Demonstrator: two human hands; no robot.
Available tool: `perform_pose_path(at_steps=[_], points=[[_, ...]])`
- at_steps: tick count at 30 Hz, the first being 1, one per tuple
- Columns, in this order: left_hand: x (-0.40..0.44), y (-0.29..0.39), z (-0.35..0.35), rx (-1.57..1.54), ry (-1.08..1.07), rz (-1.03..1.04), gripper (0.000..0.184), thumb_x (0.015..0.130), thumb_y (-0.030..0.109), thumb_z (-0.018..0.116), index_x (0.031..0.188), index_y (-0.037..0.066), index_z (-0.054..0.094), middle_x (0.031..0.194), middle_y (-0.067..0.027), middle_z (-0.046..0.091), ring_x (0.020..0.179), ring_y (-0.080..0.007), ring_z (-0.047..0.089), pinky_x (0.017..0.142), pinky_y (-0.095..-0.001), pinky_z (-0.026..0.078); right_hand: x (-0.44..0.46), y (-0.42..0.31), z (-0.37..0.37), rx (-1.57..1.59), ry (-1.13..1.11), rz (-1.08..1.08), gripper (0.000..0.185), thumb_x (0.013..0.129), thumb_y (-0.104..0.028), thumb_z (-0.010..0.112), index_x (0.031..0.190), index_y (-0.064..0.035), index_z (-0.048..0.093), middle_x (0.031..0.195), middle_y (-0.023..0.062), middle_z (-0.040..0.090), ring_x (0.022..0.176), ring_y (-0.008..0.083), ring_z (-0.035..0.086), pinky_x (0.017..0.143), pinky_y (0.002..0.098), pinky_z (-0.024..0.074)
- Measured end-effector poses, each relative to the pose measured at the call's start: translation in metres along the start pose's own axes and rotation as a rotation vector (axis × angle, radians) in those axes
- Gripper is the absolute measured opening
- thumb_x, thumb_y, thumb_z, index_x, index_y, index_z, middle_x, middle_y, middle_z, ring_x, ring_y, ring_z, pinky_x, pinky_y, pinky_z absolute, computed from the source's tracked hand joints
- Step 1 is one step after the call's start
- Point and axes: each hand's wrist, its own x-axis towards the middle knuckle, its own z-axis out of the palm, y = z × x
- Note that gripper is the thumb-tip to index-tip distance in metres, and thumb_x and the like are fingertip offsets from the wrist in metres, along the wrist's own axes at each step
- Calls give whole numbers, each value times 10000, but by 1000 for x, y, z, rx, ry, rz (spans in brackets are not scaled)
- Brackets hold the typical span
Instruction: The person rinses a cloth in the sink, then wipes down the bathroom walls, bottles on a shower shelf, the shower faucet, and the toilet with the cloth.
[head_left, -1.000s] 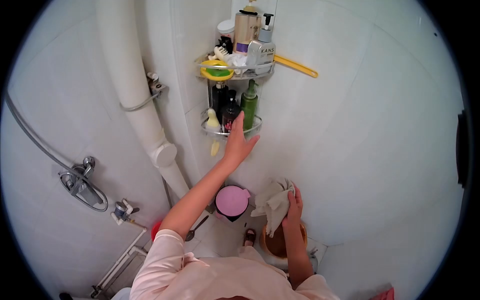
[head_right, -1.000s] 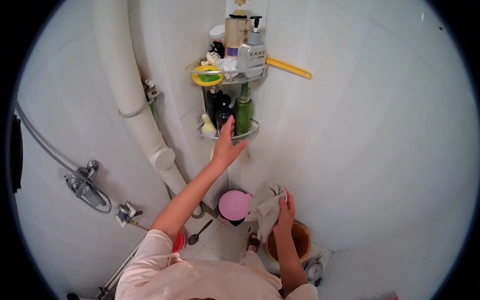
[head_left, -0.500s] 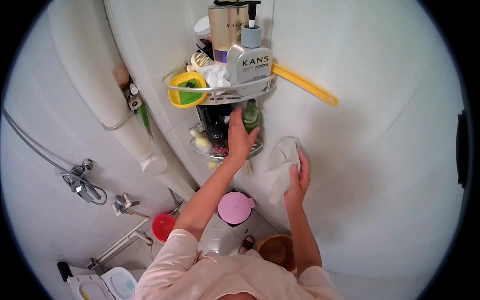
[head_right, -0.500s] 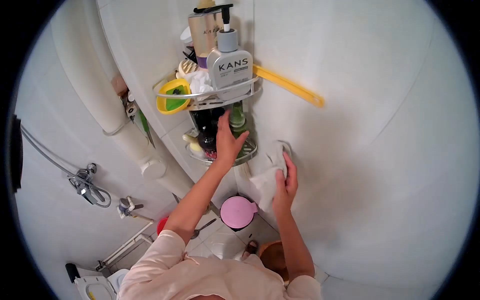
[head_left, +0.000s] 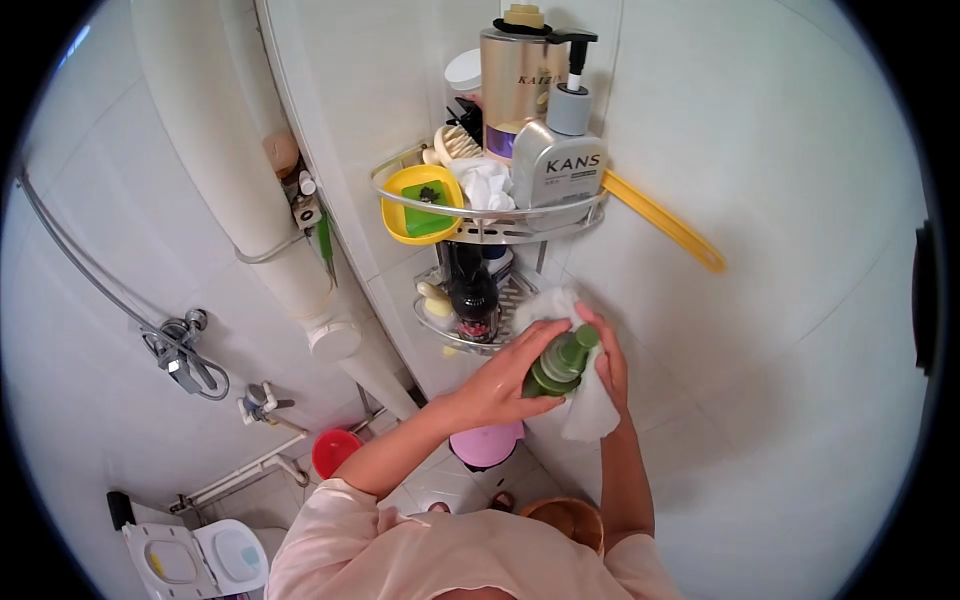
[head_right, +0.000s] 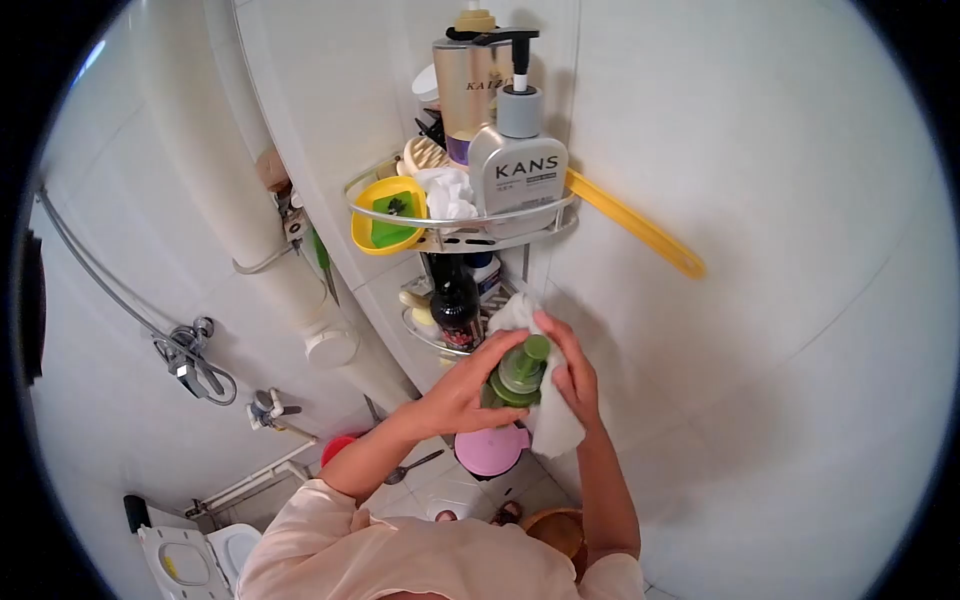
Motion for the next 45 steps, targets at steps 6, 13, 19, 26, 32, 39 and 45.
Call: perform_pose_path(at_steps=[6, 13, 19, 26, 32, 39, 45], points=[[-36, -11, 18, 109, 169, -175, 710, 732, -42, 604, 1378, -19, 310, 1305, -253, 421, 1202, -426, 435, 1027, -423, 353, -34, -4, 57, -431, 202, 31, 341, 935, -159, 464, 1194, 53, 529, 1318, 255, 482, 1213, 392, 480, 1026, 426, 357], [-98, -36, 18, -22, 306, -391, 747, 683, -52, 646, 1359, -20, 329, 1215, -260, 480, 1141, -419, 485, 994, -408, 382, -73, -9, 90, -631, 111, 9, 442, 775, 28, 556, 1215, -9, 585, 1267, 241, 527, 1146, 378, 534, 1001, 391, 392], [-156, -57, 1, -203, 504, -562, 686, 640, 78, 790, 1225, 21, 436, 1082, -102, 533, 1004, -204, 554, 910, -316, 433, -54, 10, 32, -597, 508, 28, 334, 878, -12, 471, 1193, 34, 573, 1162, 162, 594, 1140, 264, 549, 987, 337, 396], [-167, -58, -11, -156, 487, -542, 663, 633, 59, 762, 1219, 42, 451, 1118, -88, 515, 1045, -201, 542, 936, -319, 424, -30, 147, 39, -1083, 16, -35, 373, 836, -16, 508, 1191, -74, 606, 1245, 170, 559, 1210, 365, 478, 1048, 430, 343], [-166, -55, -17, -222, 538, -560, 656, 633, 33, 755, 1217, 40, 457, 1164, -78, 509, 1083, -189, 536, 948, -316, 425, -45, 145, 62, -1025, 44, -215, 369, 812, 14, 523, 1151, -88, 630, 1208, 147, 586, 1171, 322, 517, 989, 414, 408], [-172, -53, -23, -179, 568, -573, 665, 639, 43, 764, 1225, 37, 451, 1163, -80, 516, 1080, -180, 535, 939, -312, 431, -38, 153, 50, -937, 215, -107, 413, 797, 65, 499, 1183, -44, 595, 1222, 188, 558, 1181, 366, 498, 1000, 391, 385], [-167, -61, -27, -174, 594, -524, 663, 641, 70, 776, 1220, 40, 453, 1168, -87, 525, 1078, -184, 534, 956, -320, 413, -54, 143, 122, -862, 173, -72, 413, 805, 53, 530, 1198, -50, 605, 1275, 182, 531, 1184, 354, 499, 1000, 406, 402]])
